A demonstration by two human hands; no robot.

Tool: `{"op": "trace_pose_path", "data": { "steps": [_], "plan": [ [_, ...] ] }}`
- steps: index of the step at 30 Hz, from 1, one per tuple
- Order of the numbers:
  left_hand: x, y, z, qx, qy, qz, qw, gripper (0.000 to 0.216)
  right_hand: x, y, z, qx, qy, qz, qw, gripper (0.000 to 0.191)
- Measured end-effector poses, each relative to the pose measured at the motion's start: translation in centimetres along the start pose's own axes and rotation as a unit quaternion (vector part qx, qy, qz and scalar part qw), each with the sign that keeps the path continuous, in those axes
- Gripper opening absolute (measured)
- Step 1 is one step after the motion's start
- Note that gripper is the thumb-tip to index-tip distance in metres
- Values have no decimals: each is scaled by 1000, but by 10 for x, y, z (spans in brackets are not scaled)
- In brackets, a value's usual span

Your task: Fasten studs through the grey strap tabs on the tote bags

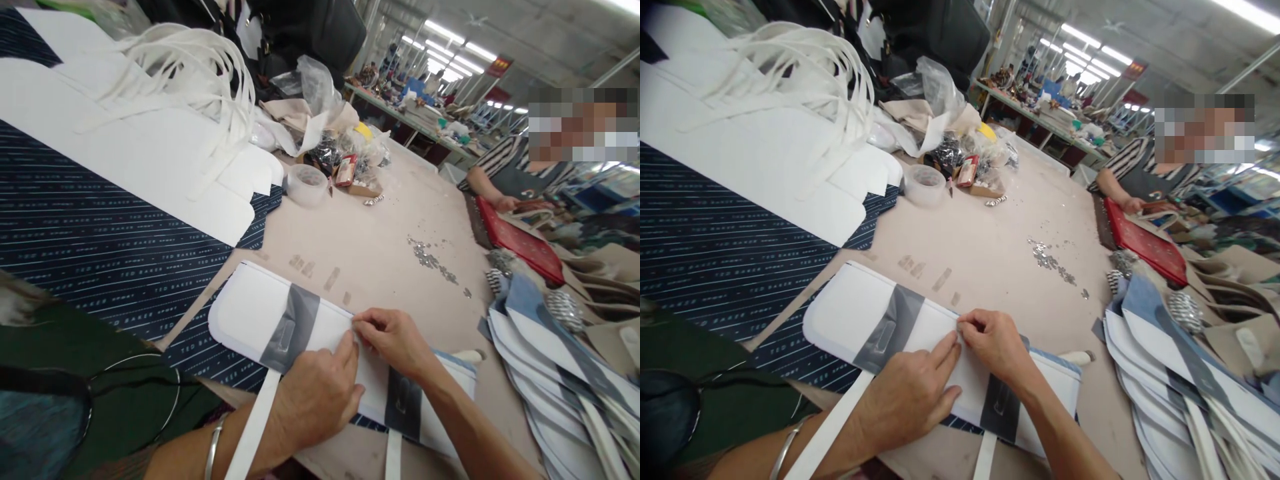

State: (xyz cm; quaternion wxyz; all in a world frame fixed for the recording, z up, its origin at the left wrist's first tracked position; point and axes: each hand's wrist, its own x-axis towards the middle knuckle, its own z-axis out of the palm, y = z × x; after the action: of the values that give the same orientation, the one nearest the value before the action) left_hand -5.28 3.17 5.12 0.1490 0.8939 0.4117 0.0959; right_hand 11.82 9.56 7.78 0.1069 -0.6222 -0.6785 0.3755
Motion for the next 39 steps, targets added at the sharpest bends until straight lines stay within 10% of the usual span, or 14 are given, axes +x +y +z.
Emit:
{"op": "trace_pose_path", "data": {
  "steps": [35,39],
  "plan": [
    [4,2,-5,-17,10,-66,998,54,34,-29,-24,-232,-111,-32,966,14],
    [5,2,-4,-23,7,-71,997,61,15,1,-41,-123,0,-34,992,26]
  ]
}}
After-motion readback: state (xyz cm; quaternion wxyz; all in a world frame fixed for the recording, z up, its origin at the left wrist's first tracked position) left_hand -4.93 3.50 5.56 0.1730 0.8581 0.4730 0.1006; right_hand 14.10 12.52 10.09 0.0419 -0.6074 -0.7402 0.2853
